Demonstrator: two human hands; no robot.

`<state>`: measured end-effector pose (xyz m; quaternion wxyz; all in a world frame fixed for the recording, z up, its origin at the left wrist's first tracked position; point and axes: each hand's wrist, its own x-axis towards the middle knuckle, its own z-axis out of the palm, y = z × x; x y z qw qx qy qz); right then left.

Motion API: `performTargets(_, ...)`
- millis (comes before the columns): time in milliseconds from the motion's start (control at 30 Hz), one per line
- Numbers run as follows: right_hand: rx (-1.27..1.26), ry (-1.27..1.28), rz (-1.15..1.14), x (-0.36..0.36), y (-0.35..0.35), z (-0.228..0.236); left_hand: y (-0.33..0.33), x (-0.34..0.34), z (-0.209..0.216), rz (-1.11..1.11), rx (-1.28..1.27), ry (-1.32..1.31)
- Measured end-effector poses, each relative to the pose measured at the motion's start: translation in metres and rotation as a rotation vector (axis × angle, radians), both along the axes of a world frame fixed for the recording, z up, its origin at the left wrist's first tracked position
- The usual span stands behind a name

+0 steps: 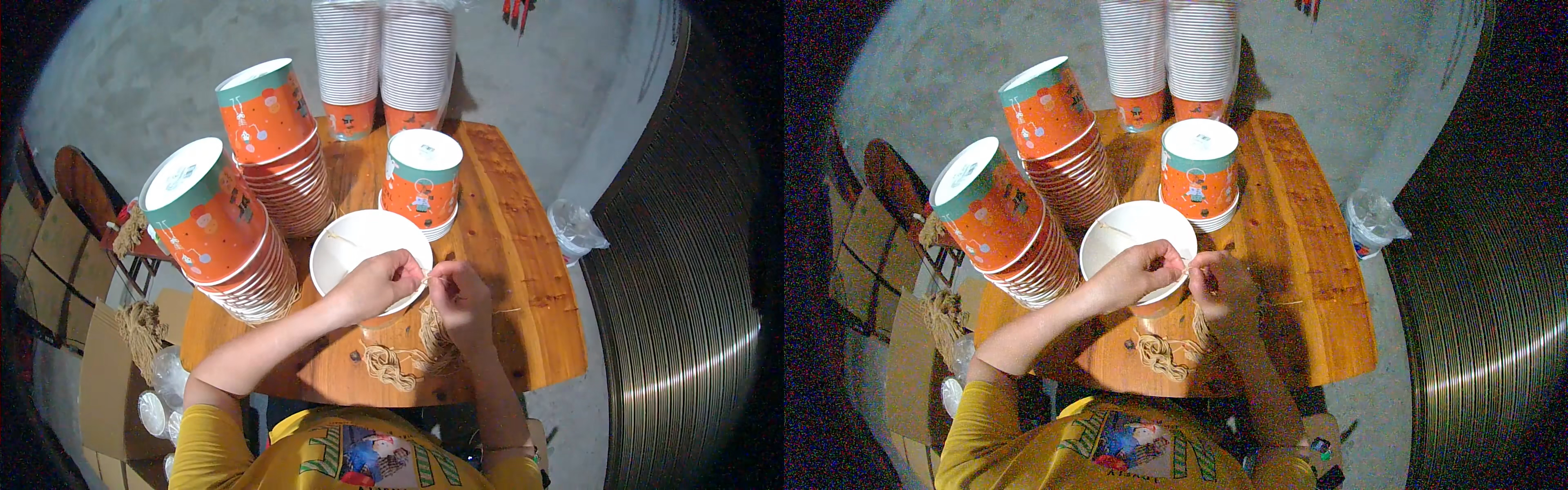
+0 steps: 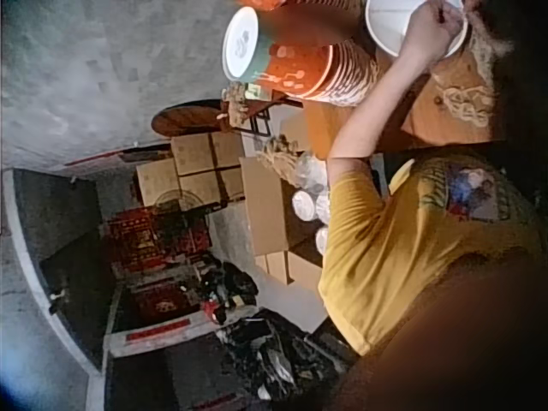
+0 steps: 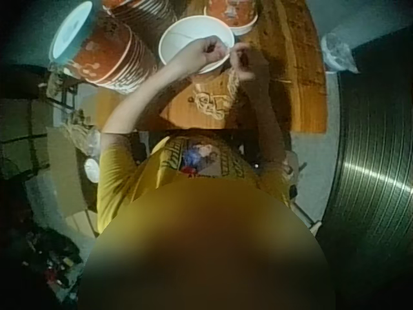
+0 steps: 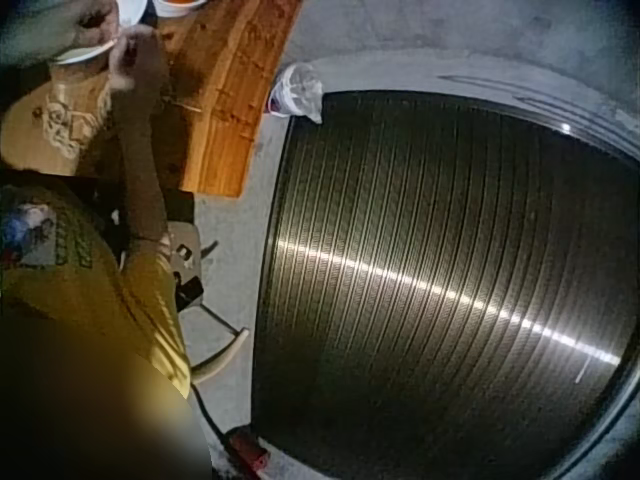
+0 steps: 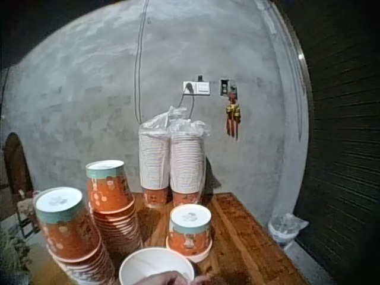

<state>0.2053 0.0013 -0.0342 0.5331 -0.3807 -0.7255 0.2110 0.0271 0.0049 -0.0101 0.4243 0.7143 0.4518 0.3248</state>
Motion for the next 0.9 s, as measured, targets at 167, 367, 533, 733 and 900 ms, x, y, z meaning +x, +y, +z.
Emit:
performTargets(167, -0.053, 0.082, 0.043, 0.004, 0.003, -0.009, -0.004, -0.001, 0.010, 0.065, -0.062, 0.004)
performTargets(367, -0.235, 0.199, 0.125, 0.007, 0.000, -0.008, -0.003, -0.001, 0.008, 0.038, -0.088, -0.043)
performTargets(533, -0.237, 0.153, 0.160, 0.007, -0.003, 0.002, -0.004, 0.001, 0.011, 0.039, -0.077, -0.044)
performTargets(733, 0.003, -0.086, 0.047, 0.002, -0.004, 0.012, -0.005, 0.003, 0.008, 0.056, -0.032, -0.035)
performTargets(900, 0.044, -0.099, 0.019, 0.004, -0.004, 0.010, -0.010, 0.006, 0.017, 0.067, 0.030, 0.070)
